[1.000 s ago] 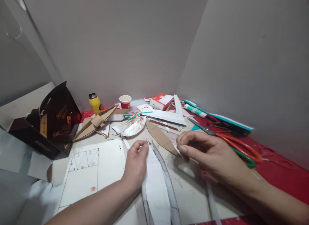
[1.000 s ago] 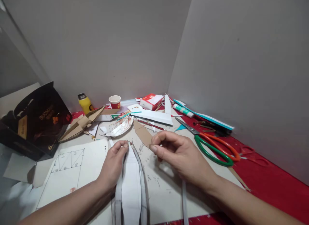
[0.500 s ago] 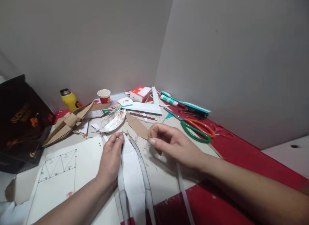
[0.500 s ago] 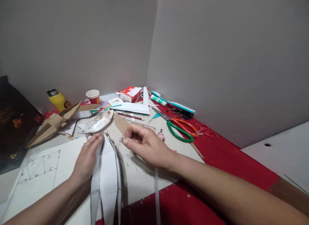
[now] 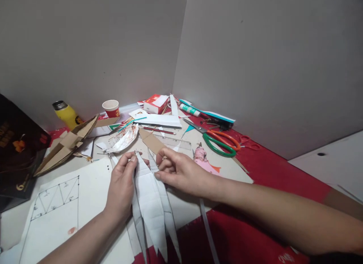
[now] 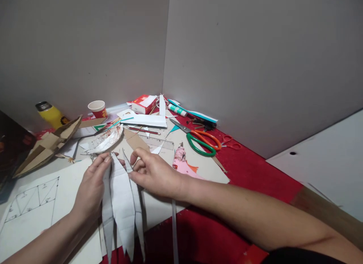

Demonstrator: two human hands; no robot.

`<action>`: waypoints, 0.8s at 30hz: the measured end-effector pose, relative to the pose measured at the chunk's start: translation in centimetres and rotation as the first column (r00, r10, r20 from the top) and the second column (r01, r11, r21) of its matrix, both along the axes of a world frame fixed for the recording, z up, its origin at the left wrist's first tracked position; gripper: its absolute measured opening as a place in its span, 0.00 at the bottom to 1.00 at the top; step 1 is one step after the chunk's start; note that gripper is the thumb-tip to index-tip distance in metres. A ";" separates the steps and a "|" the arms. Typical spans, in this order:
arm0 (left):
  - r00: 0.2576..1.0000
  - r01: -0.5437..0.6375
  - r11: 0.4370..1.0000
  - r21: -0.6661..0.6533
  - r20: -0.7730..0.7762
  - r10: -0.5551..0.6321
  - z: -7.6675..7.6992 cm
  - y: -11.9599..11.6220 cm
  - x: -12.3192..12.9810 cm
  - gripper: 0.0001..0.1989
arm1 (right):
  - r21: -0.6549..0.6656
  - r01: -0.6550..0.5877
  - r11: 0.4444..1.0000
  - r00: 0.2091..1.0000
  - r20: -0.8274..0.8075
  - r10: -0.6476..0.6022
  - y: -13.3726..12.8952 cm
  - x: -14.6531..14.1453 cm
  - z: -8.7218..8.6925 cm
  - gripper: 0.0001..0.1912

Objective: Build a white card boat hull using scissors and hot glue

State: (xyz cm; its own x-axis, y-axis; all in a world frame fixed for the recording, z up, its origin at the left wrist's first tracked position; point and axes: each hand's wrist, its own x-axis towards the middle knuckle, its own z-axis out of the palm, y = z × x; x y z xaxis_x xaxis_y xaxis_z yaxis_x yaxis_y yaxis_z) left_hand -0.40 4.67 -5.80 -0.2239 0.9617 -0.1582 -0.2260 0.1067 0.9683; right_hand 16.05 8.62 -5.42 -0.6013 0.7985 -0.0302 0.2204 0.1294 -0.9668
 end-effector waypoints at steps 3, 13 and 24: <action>0.993 0.007 1.000 -0.029 0.117 -0.003 -0.3 0.1 0.1 0.11 | 0.105 0.038 0.994 0.997 0.062 -0.045 0.2 0.1 0.1 0.11; 0.998 0.034 0.999 0.042 0.042 -0.036 -0.8 0.0 0.2 0.09 | 0.509 0.021 0.861 0.948 0.263 -0.178 -0.4 0.1 0.0 0.11; 0.987 0.058 0.991 0.123 -0.154 -0.039 -1.3 -1.2 0.9 0.08 | 0.265 0.003 0.964 0.931 0.352 -0.100 -0.2 -0.8 -1.0 0.08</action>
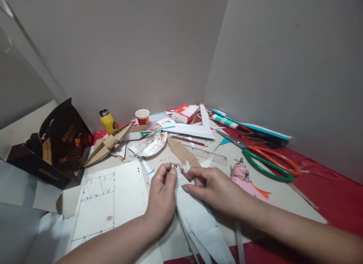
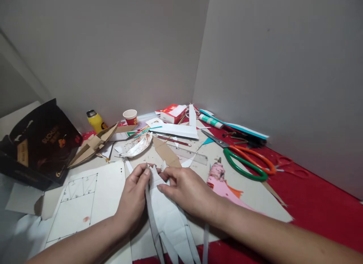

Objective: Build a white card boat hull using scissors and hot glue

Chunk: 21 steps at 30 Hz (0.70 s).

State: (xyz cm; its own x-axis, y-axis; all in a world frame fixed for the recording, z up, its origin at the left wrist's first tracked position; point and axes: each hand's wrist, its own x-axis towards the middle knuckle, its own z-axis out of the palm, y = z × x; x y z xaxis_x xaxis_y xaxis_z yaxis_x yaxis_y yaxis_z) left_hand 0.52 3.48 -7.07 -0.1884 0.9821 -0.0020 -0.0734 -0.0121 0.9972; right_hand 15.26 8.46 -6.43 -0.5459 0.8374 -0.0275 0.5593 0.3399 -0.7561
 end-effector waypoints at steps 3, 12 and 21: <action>1.000 -0.023 1.000 0.003 -0.009 0.023 -0.1 0.2 -0.2 0.08 | -0.029 -0.019 0.999 0.999 -0.042 0.018 0.1 0.1 0.1 0.10; 0.995 -0.094 0.995 0.014 -0.040 0.094 -0.1 0.5 -0.4 0.08 | -0.036 0.014 0.999 0.990 -0.139 -0.019 0.4 0.2 1.3 0.09; 0.995 -0.097 0.990 -0.103 0.009 0.099 -0.5 1.7 -1.1 0.11 | -0.215 0.080 0.973 0.962 -0.238 -0.132 1.4 1.7 3.4 0.10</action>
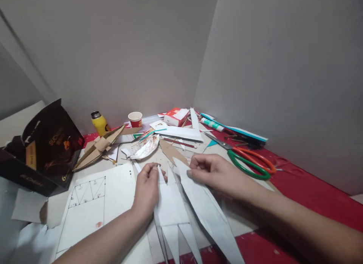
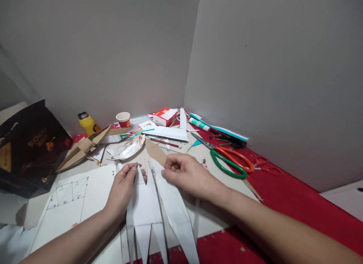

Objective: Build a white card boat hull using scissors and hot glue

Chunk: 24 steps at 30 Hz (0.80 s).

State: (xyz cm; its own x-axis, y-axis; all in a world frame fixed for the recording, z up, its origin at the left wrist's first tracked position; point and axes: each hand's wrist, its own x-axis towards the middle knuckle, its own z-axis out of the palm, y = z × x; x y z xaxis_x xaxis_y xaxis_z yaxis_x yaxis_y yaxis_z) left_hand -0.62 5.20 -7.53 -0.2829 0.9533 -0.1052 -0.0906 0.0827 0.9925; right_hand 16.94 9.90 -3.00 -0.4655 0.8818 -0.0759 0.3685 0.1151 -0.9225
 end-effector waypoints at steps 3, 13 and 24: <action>0.999 0.009 1.000 0.004 -0.043 -0.008 0.3 0.1 -0.6 0.12 | -0.095 0.071 0.993 0.986 -0.142 -0.084 -0.1 0.6 1.0 0.10; 0.972 0.225 0.973 0.047 0.062 -0.228 3.9 -1.6 0.1 0.19 | -0.119 0.023 0.993 0.920 -0.386 -0.067 -0.8 0.0 2.1 0.14; 0.902 0.229 0.969 -0.091 0.394 -0.176 3.7 -1.3 0.0 0.15 | 0.478 -0.214 0.852 0.769 0.620 -0.155 -1.8 7.4 1.7 0.09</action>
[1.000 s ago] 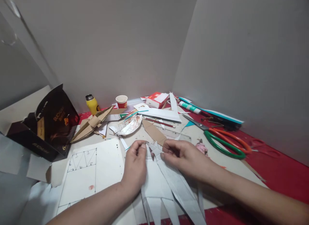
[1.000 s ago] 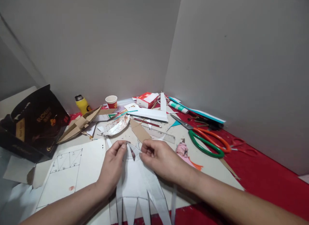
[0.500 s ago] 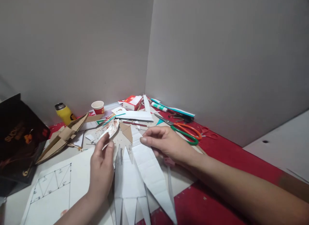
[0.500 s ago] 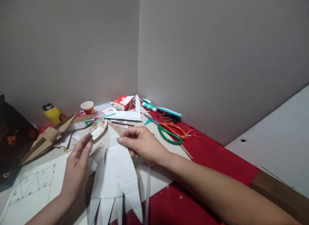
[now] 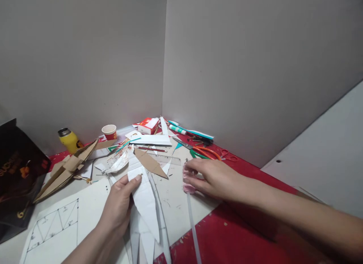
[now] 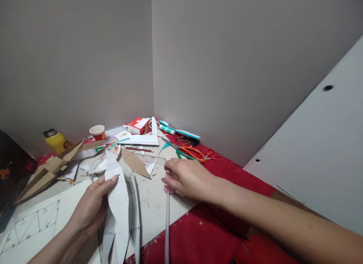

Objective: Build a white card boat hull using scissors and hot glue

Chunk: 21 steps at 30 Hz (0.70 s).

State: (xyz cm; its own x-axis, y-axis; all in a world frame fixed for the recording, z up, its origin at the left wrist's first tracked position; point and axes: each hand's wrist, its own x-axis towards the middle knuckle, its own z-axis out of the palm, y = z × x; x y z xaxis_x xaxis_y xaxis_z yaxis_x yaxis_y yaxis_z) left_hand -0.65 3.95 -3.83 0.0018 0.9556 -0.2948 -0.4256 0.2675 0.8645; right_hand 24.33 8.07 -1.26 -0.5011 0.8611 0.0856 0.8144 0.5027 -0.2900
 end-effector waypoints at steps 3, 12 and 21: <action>0.998 -0.070 0.998 0.010 0.004 0.070 -0.2 0.5 -0.5 0.11 | -0.025 0.083 0.996 0.989 0.129 -0.079 -1.1 2.5 -1.5 0.13; 0.966 -0.248 0.969 0.005 -0.074 0.247 -1.0 1.8 -1.8 0.12 | 0.054 0.228 0.972 0.970 0.071 -0.231 -1.1 3.5 -2.3 0.14; 0.968 -0.247 0.969 0.002 -0.043 0.246 -1.1 1.6 -1.3 0.10 | 0.060 0.431 0.900 0.869 0.241 -0.432 6.5 5.6 -3.4 0.15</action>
State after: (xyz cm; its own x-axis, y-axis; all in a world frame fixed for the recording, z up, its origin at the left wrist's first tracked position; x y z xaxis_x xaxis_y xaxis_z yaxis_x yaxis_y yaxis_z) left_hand -1.98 5.57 -4.97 -0.2463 0.9240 -0.2925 -0.4413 0.1617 0.8827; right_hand 29.89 14.60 -4.62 -0.0847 0.9963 0.0133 0.9949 0.0853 -0.0544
